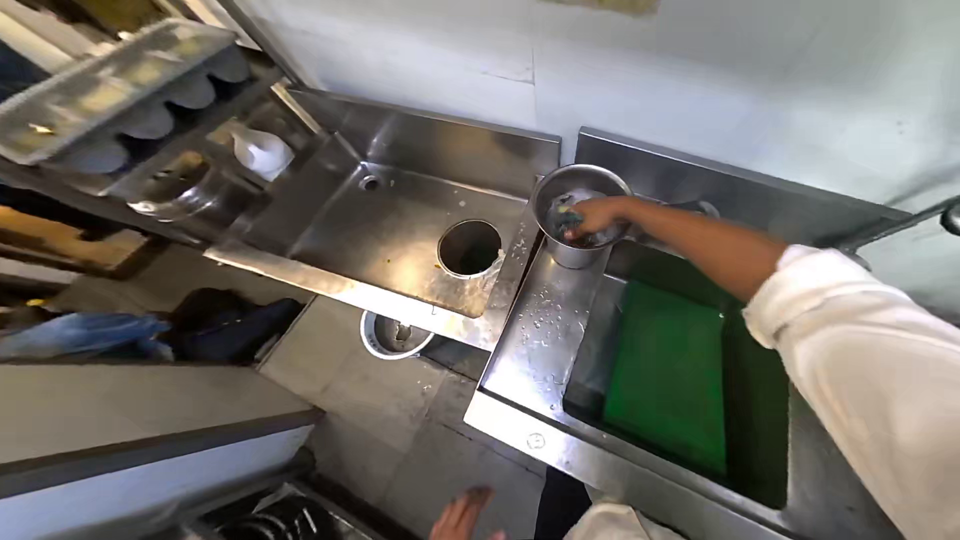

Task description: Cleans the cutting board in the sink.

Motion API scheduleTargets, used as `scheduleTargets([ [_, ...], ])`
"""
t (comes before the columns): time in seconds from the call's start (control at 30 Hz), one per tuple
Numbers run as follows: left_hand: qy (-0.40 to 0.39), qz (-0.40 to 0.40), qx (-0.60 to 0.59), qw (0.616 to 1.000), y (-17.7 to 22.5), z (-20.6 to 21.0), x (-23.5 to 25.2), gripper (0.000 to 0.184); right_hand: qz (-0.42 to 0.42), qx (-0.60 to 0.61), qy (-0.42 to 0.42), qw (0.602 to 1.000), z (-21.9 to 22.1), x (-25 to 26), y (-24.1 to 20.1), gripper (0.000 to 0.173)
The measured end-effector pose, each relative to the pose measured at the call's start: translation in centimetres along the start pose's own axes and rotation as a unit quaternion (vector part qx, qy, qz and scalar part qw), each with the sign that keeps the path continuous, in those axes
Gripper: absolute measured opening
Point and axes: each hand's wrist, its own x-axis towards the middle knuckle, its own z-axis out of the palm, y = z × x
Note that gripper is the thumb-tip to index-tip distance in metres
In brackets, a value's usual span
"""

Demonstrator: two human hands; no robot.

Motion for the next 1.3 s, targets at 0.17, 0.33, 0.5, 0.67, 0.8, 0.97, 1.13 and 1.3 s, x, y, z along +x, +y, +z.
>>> scheduleTargets([
  [0.17, 0.102, 0.167, 0.019, 0.981, 5.8, -2.5, 11.8, 0.045, 0.009, 0.101, 0.275, 0.956, -2.6, -6.8, -2.7, 0.054],
  [0.33, 0.103, 0.211, 0.038, 0.971, 12.7, -1.4, 22.8, 0.056, 0.002, 0.214, 0.382, 0.899, 0.8, -13.6, -3.4, 0.051],
  [0.5, 0.168, 0.17, 0.138, 0.961, 11.6, 3.6, 29.8, 0.076, 0.179, 0.394, 0.268, 0.861, 19.5, -21.5, 0.6, 0.076],
  [0.67, 0.172, 0.166, 0.228, 0.944, 10.2, 5.1, 31.0, 0.07, 0.416, 0.328, 0.286, 0.798, 37.9, -21.4, 14.0, 0.063],
  [0.8, 0.174, 0.156, 0.243, 0.941, 10.3, 5.5, 30.9, 0.069, 0.333, 0.199, 0.322, 0.863, 41.9, -15.6, 19.3, 0.034],
  [0.97, 0.187, 0.148, 0.249, 0.939, 10.2, 5.6, 30.8, 0.069, 0.21, 0.24, 0.276, 0.906, 44.3, -18.6, 7.8, 0.026],
  [1.13, 0.19, 0.144, 0.255, 0.937, 10.1, 5.6, 30.7, 0.072, -0.006, 0.179, 0.188, 0.966, 45.7, -19.8, 8.4, 0.037],
  [1.3, 0.189, 0.135, 0.259, 0.938, 9.7, 5.6, 30.9, 0.072, 0.176, 0.139, 0.316, 0.922, 40.1, -7.6, 21.2, 0.029],
])
